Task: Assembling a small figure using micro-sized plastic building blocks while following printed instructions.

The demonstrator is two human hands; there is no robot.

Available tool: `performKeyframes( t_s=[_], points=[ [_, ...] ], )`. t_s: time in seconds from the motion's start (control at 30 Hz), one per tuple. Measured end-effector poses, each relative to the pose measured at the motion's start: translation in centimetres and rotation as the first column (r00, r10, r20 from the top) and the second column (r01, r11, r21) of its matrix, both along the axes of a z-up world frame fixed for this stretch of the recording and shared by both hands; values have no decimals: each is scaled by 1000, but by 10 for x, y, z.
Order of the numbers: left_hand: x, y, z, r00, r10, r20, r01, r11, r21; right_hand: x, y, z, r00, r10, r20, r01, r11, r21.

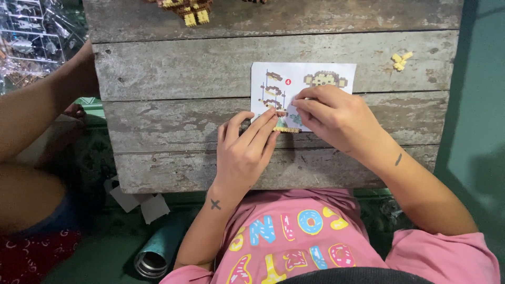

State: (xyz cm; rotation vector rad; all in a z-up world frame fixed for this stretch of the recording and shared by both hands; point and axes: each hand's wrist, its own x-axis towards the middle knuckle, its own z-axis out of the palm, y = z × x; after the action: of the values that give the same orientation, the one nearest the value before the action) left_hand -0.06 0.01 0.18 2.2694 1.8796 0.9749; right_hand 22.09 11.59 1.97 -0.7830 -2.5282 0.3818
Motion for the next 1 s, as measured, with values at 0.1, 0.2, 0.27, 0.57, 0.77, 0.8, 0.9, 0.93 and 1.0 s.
performKeyframes(
  t_s=[0.1,0.2,0.27,0.57,0.77,0.8,0.9,0.93,1.0],
  points=[
    [0,0,1,1000,-1,-1,1,1000,-2,-2,-3,-5,999,3,-55,-7,997,-72],
    [0,0,1,1000,-6,0,6,1000,1,-7,-6,-5,992,-4,-125,-18,985,-170],
    [-1,0,1,1000,-6,4,6,1000,1,-11,-7,-4,986,-10,-168,-30,972,-232],
    [1,0,0,1000,-1,-11,1,1000,6,-15,-8,-8,986,-16,-167,-21,976,-216],
    [0,0,1,1000,3,-8,-3,1000,3,-11,-9,-13,992,-5,-124,-15,987,-160],
    [0,0,2,1000,2,-9,-2,1000,5,-11,-9,-13,995,-7,-102,-8,990,-142],
    [0,0,1,1000,2,-8,-2,1000,14,-12,-12,-9,999,-7,-48,2,995,-103],
    [0,0,0,1000,1,-6,-1,1000,21,-13,-13,-6,1000,-6,-15,4,996,-84],
    [0,-1,-2,1000,2,-7,-2,1000,17,-14,-13,-3,999,6,32,-4,999,-51]
  ],
)
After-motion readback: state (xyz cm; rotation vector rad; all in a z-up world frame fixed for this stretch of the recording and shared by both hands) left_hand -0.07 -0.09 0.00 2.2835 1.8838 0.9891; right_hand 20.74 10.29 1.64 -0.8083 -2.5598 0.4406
